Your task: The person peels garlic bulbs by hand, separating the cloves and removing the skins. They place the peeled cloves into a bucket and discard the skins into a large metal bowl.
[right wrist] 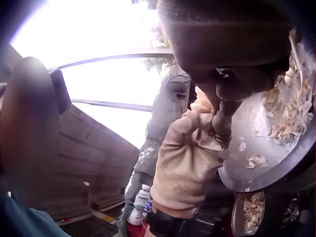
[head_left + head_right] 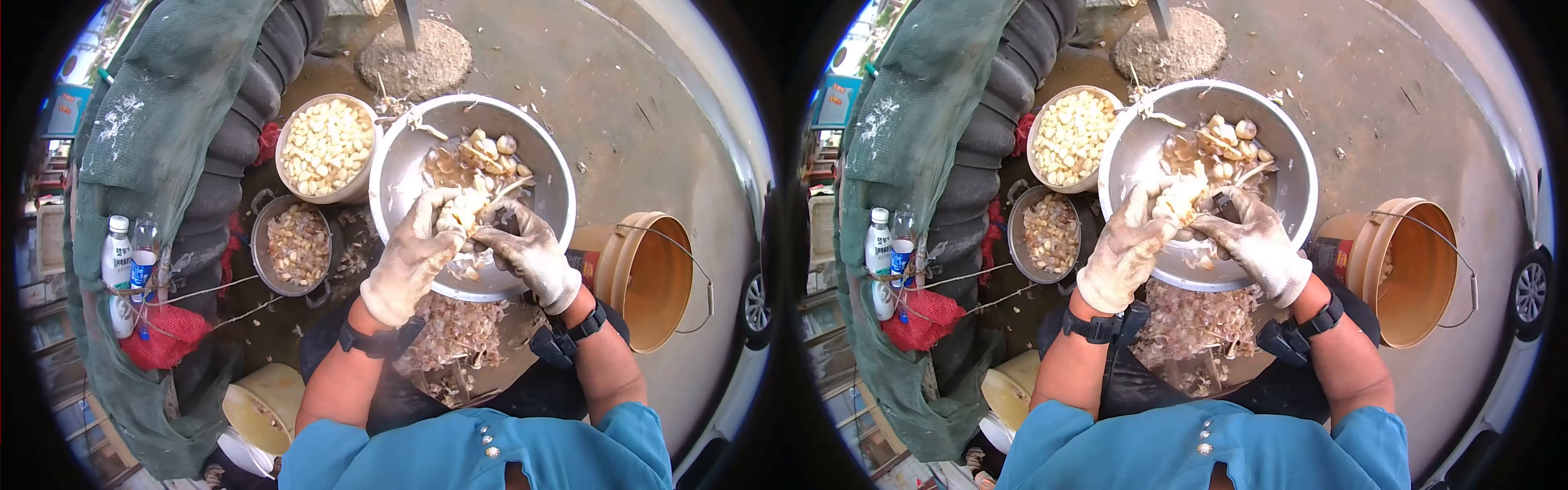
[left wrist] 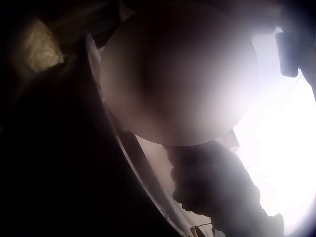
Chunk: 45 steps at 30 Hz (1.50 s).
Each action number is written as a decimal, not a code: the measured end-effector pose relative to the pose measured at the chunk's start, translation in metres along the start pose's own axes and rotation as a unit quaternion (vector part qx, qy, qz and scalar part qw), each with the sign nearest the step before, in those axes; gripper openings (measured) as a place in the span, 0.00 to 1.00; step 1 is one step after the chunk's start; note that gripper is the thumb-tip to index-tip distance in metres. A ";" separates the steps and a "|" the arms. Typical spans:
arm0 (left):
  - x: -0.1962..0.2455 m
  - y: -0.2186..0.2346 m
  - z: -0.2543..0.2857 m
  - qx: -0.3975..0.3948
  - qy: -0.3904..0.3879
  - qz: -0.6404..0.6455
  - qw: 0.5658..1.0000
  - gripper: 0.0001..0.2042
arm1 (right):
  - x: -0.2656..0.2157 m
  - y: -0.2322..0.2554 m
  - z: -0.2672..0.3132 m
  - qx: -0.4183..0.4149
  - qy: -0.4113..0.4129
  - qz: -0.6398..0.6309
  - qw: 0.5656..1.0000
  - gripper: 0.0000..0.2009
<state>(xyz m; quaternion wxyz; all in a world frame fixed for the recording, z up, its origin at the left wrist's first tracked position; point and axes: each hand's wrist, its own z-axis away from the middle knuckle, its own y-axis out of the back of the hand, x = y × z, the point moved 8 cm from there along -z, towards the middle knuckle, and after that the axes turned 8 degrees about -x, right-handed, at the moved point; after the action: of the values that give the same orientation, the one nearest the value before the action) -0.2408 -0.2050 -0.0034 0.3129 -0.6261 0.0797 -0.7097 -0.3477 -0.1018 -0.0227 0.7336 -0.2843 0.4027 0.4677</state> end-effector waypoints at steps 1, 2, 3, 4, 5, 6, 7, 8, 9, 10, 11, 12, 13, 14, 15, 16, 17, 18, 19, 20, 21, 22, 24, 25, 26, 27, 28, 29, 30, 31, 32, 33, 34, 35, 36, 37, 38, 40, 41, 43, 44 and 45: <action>-0.003 0.004 -0.001 0.002 0.002 -0.001 1.000 0.23 | 0.001 0.000 -0.003 -0.021 -0.017 -0.051 0.998 0.13; -0.006 0.012 -0.002 0.019 -0.002 -0.074 0.997 0.23 | 0.003 0.000 -0.006 -0.042 -0.035 -0.102 0.993 0.13; -0.006 0.016 -0.003 0.035 -0.005 -0.147 0.989 0.24 | 0.006 0.004 -0.006 -0.042 -0.048 -0.133 0.989 0.11; -0.007 0.016 -0.003 0.036 -0.003 -0.147 0.988 0.24 | 0.006 0.010 -0.007 -0.036 -0.058 -0.106 0.992 0.12; -0.007 0.016 -0.004 0.042 0.003 -0.120 0.992 0.25 | 0.006 0.015 -0.009 -0.031 -0.067 -0.078 0.994 0.14; -0.007 0.017 -0.004 0.049 0.008 -0.094 0.994 0.26 | 0.005 0.014 -0.010 -0.032 -0.068 -0.079 0.994 0.14; -0.006 0.015 -0.005 0.049 0.011 -0.095 0.994 0.26 | 0.002 0.018 -0.011 0.006 -0.053 -0.043 0.998 0.16; -0.006 0.012 -0.005 0.045 0.011 -0.062 0.997 0.26 | -0.001 0.021 -0.009 0.044 -0.039 -0.009 0.998 0.18; -0.006 0.010 -0.006 0.041 0.010 -0.030 0.999 0.26 | -0.001 0.019 -0.009 0.045 -0.042 -0.010 0.998 0.18; -0.010 0.013 -0.007 0.041 0.012 -0.030 0.999 0.26 | -0.005 0.019 -0.008 0.057 -0.030 0.017 0.998 0.19; -0.009 0.015 -0.008 0.027 -0.011 -0.143 0.989 0.26 | -0.010 0.018 -0.007 0.070 -0.018 0.044 0.996 0.21; -0.004 0.011 -0.009 0.013 -0.033 -0.254 0.967 0.27 | -0.013 0.014 -0.004 0.076 -0.019 0.026 0.997 0.21; -0.003 0.009 -0.008 0.013 -0.031 -0.253 0.967 0.27 | -0.007 0.015 -0.004 0.076 -0.021 0.025 0.997 0.21; 0.001 0.004 -0.007 0.015 -0.033 -0.311 0.950 0.27 | -0.002 0.020 -0.006 0.101 -0.002 0.078 0.992 0.22; 0.004 0.000 -0.007 0.018 -0.034 -0.368 0.929 0.28 | -0.008 0.022 -0.006 0.125 0.017 0.132 0.983 0.22; -0.002 0.003 -0.008 0.018 -0.033 -0.368 0.929 0.28 | -0.011 0.022 -0.004 0.125 0.016 0.131 0.983 0.22; -0.008 0.008 -0.008 0.017 -0.064 -0.366 0.928 0.28 | -0.013 0.018 -0.004 0.101 -0.016 0.112 0.988 0.23; -0.006 0.007 -0.009 0.016 -0.095 -0.363 0.927 0.28 | -0.013 0.015 -0.003 0.078 -0.048 0.093 0.991 0.24; -0.009 0.005 -0.009 0.016 -0.095 -0.363 0.927 0.28 | -0.009 0.015 -0.005 0.078 -0.048 0.093 0.991 0.24; -0.015 0.004 -0.010 0.016 -0.070 -0.299 0.952 0.27 | -0.005 0.011 -0.010 0.055 -0.015 0.088 0.994 0.25; -0.020 0.004 -0.011 0.016 -0.045 -0.233 0.971 0.27 | -0.005 0.008 -0.012 0.033 0.018 0.083 0.996 0.25; -0.023 0.006 -0.012 0.016 -0.044 -0.231 0.972 0.27 | -0.006 0.007 -0.013 0.039 0.026 0.068 0.997 0.25; -0.017 0.004 -0.014 -0.006 -0.082 -0.289 0.954 0.26 | 0.007 0.008 -0.015 0.008 0.007 -0.003 1.000 0.24; -0.012 0.001 -0.013 -0.005 -0.081 -0.289 0.954 0.26 | 0.013 0.003 -0.016 -0.024 -0.011 -0.075 0.997 0.23; -0.017 0.003 -0.011 0.014 -0.019 -0.181 0.983 0.27 | 0.012 0.003 -0.015 -0.025 -0.012 -0.075 0.997 0.23; -0.023 0.003 -0.010 0.033 0.044 -0.071 0.996 0.27 | 0.011 0.001 -0.014 -0.042 -0.021 -0.117 0.992 0.21; -0.022 0.002 -0.010 0.033 0.044 -0.071 0.996 0.27 | 0.010 -0.002 -0.013 -0.058 -0.030 -0.158 0.985 0.18; -0.023 0.001 -0.009 0.028 0.045 -0.037 0.998 0.25 | 0.008 -0.003 -0.012 -0.058 -0.030 -0.159 0.985 0.18; -0.023 0.000 -0.009 0.022 0.045 -0.003 0.999 0.24 | 0.007 -0.005 -0.012 -0.051 -0.035 -0.179 0.982 0.14; -0.022 0.000 -0.009 0.022 0.046 -0.003 0.999 0.24 | 0.006 -0.006 -0.012 -0.044 -0.038 -0.198 0.978 0.11; -0.018 -0.001 -0.009 0.011 0.029 -0.037 0.999 0.23 | 0.009 -0.004 -0.013 -0.044 -0.038 -0.198 0.978 0.11; -0.014 -0.002 -0.009 0.000 0.013 -0.070 0.997 0.22 | 0.015 -0.002 -0.015 -0.061 -0.035 -0.218 0.973 0.11; -0.013 0.000 -0.009 0.000 0.013 -0.071 0.997 0.22 | 0.019 -0.003 -0.017 -0.078 -0.032 -0.239 0.967 0.12; -0.013 0.002 -0.009 0.001 0.010 -0.063 0.998 0.22 | 0.021 -0.003 -0.017 -0.078 -0.032 -0.239 0.967 0.12; -0.014 0.005 -0.010 0.002 0.007 -0.055 0.998 0.23 | 0.024 -0.004 -0.018 -0.079 -0.034 -0.281 0.956 0.10; -0.019 0.009 -0.009 0.003 0.007 -0.055 0.998 0.23 | 0.025 -0.005 -0.018 -0.081 -0.035 -0.322 0.943 0.09; -0.019 0.011 -0.009 -0.011 -0.032 -0.102 0.994 0.23 | 0.026 -0.004 -0.017 -0.081 -0.035 -0.322 0.942 0.09; -0.016 0.010 -0.010 -0.024 -0.070 -0.149 0.986 0.22 | 0.024 -0.007 -0.016 -0.126 -0.046 -0.355 0.925 0.08; -0.019 0.015 -0.011 0.005 -0.055 -0.113 0.992 0.22 | 0.024 -0.008 -0.016 -0.127 -0.046 -0.354 0.925 0.08; -0.016 0.016 -0.012 0.035 -0.040 -0.078 0.996 0.22 | 0.018 -0.012 -0.017 -0.137 -0.014 -0.406 0.903 0.08; -0.015 0.014 -0.012 0.035 -0.039 0.037 0.998 0.21 | 0.017 -0.013 -0.016 -0.138 -0.014 -0.406 0.903 0.08; -0.014 0.011 -0.013 0.034 -0.038 0.153 0.987 0.21 | 0.015 -0.015 -0.014 -0.147 -0.013 -0.416 0.897 0.08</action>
<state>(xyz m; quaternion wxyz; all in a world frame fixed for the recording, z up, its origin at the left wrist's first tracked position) -0.2488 -0.2098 -0.0232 0.4416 -0.6223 0.1379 -0.6314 -0.3351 -0.1117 -0.0421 0.8163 -0.5244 0.1643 0.1779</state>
